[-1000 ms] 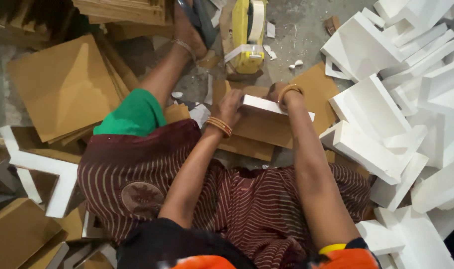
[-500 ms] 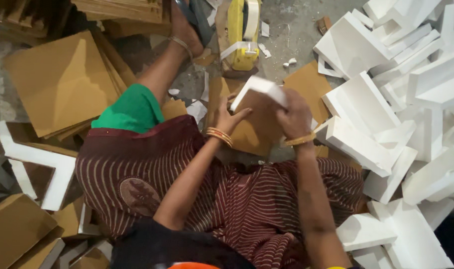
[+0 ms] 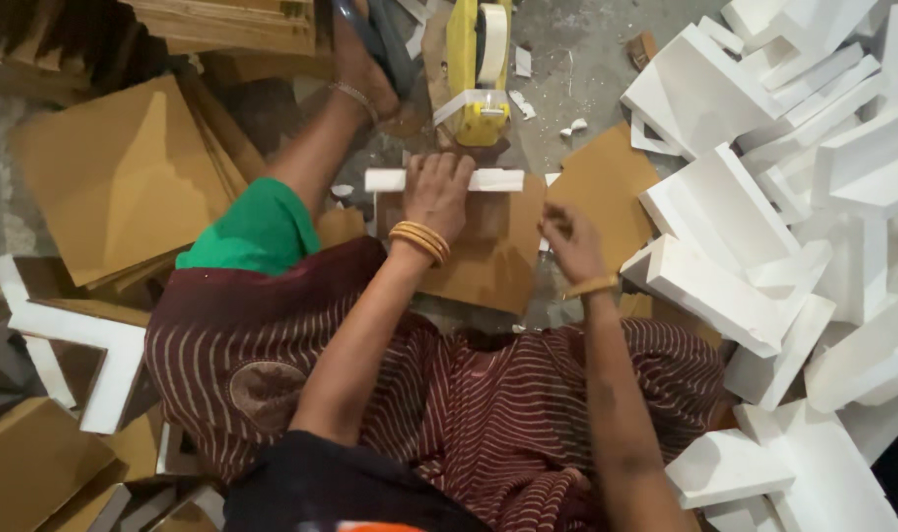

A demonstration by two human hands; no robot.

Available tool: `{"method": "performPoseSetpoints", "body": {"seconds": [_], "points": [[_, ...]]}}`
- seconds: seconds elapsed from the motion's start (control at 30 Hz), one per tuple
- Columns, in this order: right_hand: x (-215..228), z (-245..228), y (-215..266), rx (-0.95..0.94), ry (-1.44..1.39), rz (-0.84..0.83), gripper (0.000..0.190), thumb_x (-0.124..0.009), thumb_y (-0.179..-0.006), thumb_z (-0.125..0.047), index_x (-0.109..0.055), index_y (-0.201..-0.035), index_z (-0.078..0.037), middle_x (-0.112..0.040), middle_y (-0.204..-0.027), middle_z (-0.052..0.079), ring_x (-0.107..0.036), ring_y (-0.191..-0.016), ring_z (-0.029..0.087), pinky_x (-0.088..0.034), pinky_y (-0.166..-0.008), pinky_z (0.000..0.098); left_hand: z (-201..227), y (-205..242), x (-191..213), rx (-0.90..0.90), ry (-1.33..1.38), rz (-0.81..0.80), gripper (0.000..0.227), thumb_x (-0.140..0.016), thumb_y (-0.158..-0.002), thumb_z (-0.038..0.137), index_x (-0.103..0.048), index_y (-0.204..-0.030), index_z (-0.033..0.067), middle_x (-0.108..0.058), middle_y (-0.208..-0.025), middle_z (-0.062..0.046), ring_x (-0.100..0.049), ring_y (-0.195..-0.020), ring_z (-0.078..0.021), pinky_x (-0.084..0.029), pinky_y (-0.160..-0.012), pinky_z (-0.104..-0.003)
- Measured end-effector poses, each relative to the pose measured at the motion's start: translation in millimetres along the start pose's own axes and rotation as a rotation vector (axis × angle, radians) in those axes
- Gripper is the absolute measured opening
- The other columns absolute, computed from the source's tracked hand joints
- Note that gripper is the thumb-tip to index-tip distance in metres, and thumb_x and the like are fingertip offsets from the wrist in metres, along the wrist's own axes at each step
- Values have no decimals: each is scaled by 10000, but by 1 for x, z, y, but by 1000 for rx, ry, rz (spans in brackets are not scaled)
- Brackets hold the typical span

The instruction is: The person sits on the floor and repeatedly assembles small cardboard boxes by folding flaps and securing them with a handheld tape dispenser. The person handles flat cardboard pieces and white foam inserts, placing them into the boxes and taping them shut.

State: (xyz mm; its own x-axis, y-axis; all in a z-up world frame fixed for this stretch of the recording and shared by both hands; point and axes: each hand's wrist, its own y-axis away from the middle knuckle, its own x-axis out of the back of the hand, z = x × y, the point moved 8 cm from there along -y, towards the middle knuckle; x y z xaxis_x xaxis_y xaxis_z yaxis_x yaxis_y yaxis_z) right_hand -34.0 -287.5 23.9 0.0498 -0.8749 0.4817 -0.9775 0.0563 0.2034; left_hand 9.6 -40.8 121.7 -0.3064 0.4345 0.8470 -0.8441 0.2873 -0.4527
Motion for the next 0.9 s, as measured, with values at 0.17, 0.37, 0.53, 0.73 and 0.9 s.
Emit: {"method": "performPoseSetpoints", "body": {"seconds": [0.17,0.37,0.53,0.73,0.9], "points": [[1,-45,-91,180,-145,40,331,-660,-1007,-268,-686,-1239,-32,-724,-1065,44,-674,-899,121,-558,-780,273,-4,6,-48,0,-47,-145,392,-612,-721,153,-598,-1109,100,-601,-1010,-95,-585,-979,-280,-415,-946,-440],[-49,-70,-180,-25,-197,-137,288,-657,-988,-310,-733,-1128,-70,-710,-945,-46,-626,-786,55,-507,-650,228,-4,12,-56,-13,-125,-90,251,-601,-882,169,-597,-1130,125,-595,-1014,-61,-586,-985,-240,-425,-944,-416],[-36,-91,-131,317,-213,-16,197,-692,-1043,-198,-740,-1063,-8,-665,-948,-2,-604,-857,84,-509,-740,248,-9,7,-59,-21,-153,-124,157,-559,-956,180,-599,-1102,138,-593,-994,-55,-589,-964,-235,-430,-904,-418],[-50,-37,-32,12,-464,-74,178,-660,-1004,-151,-688,-1102,-5,-673,-860,12,-626,-760,93,-539,-713,253,-14,-3,-56,36,5,-61,446,-680,-705,377,-613,-1048,100,-612,-953,-104,-595,-921,-284,-419,-829,-466],[-75,14,-42,-156,-511,-98,183,-679,-977,-159,-703,-1092,-18,-719,-901,17,-685,-792,103,-575,-708,275,-24,-9,-67,86,-62,-157,312,-662,-796,174,-618,-1105,159,-625,-1032,-78,-603,-1005,-267,-418,-864,-442]]}}
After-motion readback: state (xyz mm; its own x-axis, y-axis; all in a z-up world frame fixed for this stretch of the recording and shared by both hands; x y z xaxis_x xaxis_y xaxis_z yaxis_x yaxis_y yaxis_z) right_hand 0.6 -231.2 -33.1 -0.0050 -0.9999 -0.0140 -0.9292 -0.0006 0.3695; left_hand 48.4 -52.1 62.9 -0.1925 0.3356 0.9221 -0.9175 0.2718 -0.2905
